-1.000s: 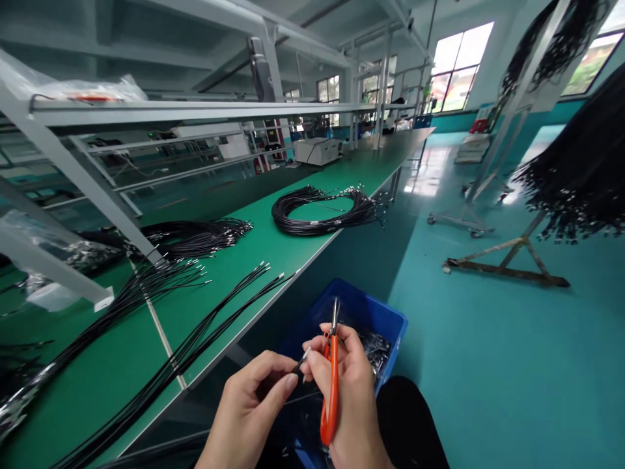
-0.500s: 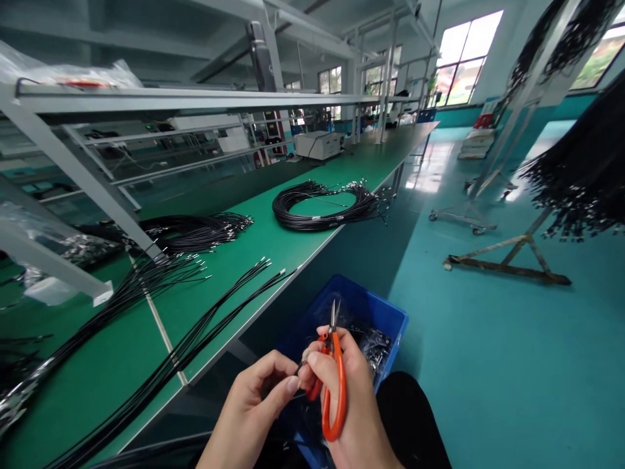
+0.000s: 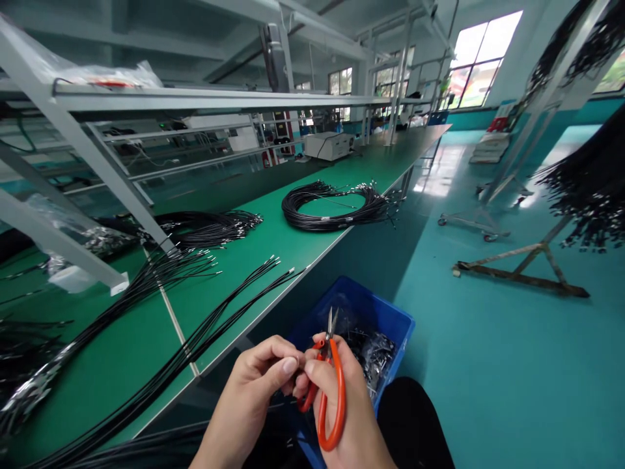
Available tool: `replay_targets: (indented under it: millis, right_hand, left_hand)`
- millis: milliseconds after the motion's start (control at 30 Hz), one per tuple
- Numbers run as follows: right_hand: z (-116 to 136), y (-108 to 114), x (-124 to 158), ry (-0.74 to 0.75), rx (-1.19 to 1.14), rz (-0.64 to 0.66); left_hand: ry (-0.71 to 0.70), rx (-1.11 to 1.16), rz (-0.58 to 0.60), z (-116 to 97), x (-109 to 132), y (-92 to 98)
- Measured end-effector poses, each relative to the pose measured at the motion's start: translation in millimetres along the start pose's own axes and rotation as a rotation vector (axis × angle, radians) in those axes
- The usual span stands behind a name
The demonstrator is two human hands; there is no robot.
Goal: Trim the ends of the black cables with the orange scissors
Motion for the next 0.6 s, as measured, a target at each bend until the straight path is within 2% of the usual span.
replay_targets:
  millis: [133, 267, 400, 467, 533, 600]
  right_hand:
    - [-3.7, 3.6, -1.5, -0.022, -0.001, 0.022]
    - [-3.2, 3.2, -1.1, -0.028, -0.035, 0.019]
    - [-0.6, 3.1, -1.8, -0.060, -0.080, -0.028]
    - [-0.7, 4.0, -2.5, -0.078, -0.102, -0.060]
    - [-1.7, 4.5, -3.2, -0.084, -0.119, -0.071]
    - [-3.7, 4.3, -3.8, -0.086, -0.132, -0.063]
  left_hand:
    - [0.021, 0.063, -0.015, 0.8, 0.6, 4.5]
    - [0.013, 0.097, 0.000, 1.2, 1.5, 0.6]
    - [-0.015, 0.023, -0.027, 1.0, 0.6, 7.5]
    - [-0.080, -0.145, -0.111, -4.3, 2.1, 16.3]
    - [-0.208, -0.433, -0.219, -16.6, 6.3, 21.9]
    - [-0.363, -0.751, -0.263, -30.4, 11.7, 17.9]
Point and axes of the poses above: each hand's wrist, its own x-axis away from the middle knuckle, its own y-axis out of the back of the hand, z = x × y, the point moved 6 cm from there along -x, towards the middle knuckle, and after that the axes turned 6 degrees about -x, right-handed, at the moved point
